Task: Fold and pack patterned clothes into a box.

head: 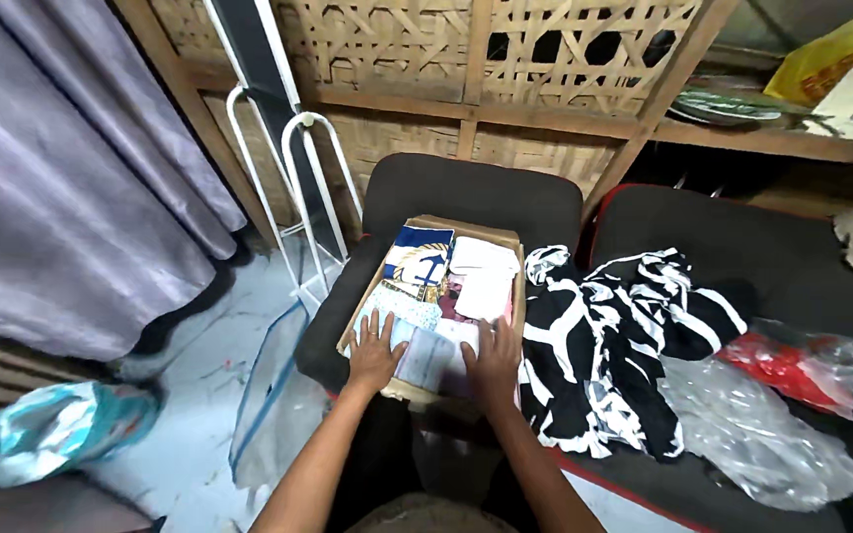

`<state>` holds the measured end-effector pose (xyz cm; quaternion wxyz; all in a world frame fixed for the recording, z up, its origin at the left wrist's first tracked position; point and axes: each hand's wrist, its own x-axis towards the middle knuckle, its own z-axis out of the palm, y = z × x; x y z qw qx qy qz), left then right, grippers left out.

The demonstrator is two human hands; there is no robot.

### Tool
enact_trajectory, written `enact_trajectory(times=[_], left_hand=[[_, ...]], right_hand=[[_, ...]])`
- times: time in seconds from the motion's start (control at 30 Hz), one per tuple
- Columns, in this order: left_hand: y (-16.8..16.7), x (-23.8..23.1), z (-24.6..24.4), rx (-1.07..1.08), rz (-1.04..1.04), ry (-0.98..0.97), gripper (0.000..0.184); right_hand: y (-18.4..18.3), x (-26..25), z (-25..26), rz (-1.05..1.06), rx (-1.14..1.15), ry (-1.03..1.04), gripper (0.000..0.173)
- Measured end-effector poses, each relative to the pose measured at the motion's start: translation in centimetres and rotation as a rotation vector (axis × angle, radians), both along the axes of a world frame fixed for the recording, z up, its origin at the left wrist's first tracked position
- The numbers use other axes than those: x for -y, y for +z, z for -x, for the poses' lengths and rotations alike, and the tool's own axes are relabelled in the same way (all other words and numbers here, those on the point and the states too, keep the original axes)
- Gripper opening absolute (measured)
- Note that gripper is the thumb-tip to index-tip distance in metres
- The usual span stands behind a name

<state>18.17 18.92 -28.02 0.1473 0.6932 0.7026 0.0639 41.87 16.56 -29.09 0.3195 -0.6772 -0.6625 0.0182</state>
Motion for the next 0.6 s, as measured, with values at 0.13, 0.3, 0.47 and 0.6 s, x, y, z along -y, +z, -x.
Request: enact_trajectory(times=[0.13, 0.3, 0.47, 0.6], left_hand=[[1.5, -0.2, -0.5, 0.115, -0.084, 0.042, 0.069], [0.9, -1.9, -0.3, 0.07, -0.153, 0.023, 0.069], [1.1, -3.7, -0.6, -0.023, 0.078, -0.032, 0.083], [0.2, -5.4, -0.3, -0.033, 0.081, -0.075, 0.085]], right_hand=[[1.2, 1.5, 3.9, -0.034, 0.007, 0.391, 0.054], [0.3, 0.2, 4.6, 0.354, 0.11, 0.583, 0.056], [0.2, -1.3, 3.6, 0.459, 0.181, 0.597, 0.064], [-0.9, -2.4, 4.0, 0.456, 0.188, 0.586, 0.077]])
